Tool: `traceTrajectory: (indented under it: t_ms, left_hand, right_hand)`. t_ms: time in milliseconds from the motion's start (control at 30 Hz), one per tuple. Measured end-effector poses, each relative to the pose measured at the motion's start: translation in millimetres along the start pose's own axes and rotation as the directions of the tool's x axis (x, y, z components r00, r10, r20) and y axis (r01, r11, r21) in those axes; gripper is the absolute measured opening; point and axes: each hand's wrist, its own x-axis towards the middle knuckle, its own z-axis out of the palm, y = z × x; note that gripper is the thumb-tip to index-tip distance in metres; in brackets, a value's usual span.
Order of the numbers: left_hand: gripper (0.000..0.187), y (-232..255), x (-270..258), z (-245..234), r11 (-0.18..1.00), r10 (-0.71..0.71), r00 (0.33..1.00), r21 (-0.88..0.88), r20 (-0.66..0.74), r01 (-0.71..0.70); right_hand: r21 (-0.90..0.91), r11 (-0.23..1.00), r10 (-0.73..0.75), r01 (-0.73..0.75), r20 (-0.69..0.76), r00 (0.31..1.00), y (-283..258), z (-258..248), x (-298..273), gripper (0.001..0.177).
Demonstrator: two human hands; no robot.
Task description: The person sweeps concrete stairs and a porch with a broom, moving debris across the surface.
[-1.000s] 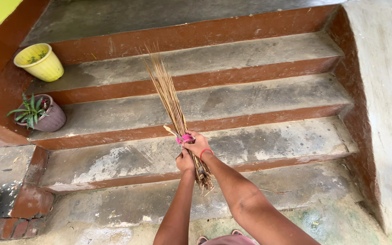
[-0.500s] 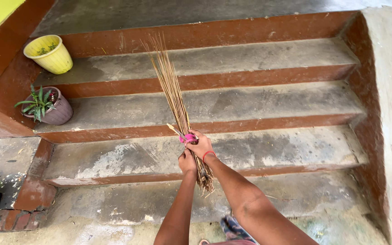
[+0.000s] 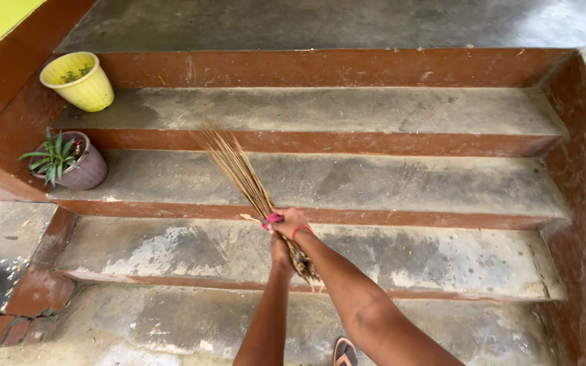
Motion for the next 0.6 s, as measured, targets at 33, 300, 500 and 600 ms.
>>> traceTrajectory:
  t_ms: [33,300,500,600]
  left_hand:
    - [0.054,-12,7,7,0.999,0.023,0.999,0.028,0.031,-0.024]
    - [0.064,-86,59,76,0.429,-0.287,0.956,0.9,0.052,0.08]
    - [0.077,-143,74,138,0.194,-0.348,0.933,0.981,0.089,-0.021]
    - [0.074,-136,81,145,-0.035,-0.347,0.936,0.997,0.053,-0.07]
  right_hand:
    - [-0.057,0.998,0.013,-0.013,-0.002,1.0,14,-7,6,0.07]
    - [0.467,0.754,0.599,-0.462,-0.201,0.775,146,-86,-10,0.057]
    - [0.578,0.713,0.693,-0.398,-0.491,0.529,189,-136,-37,0.047]
    - [0.575,0.753,0.655,-0.32,-0.605,0.453,185,-134,-36,0.042]
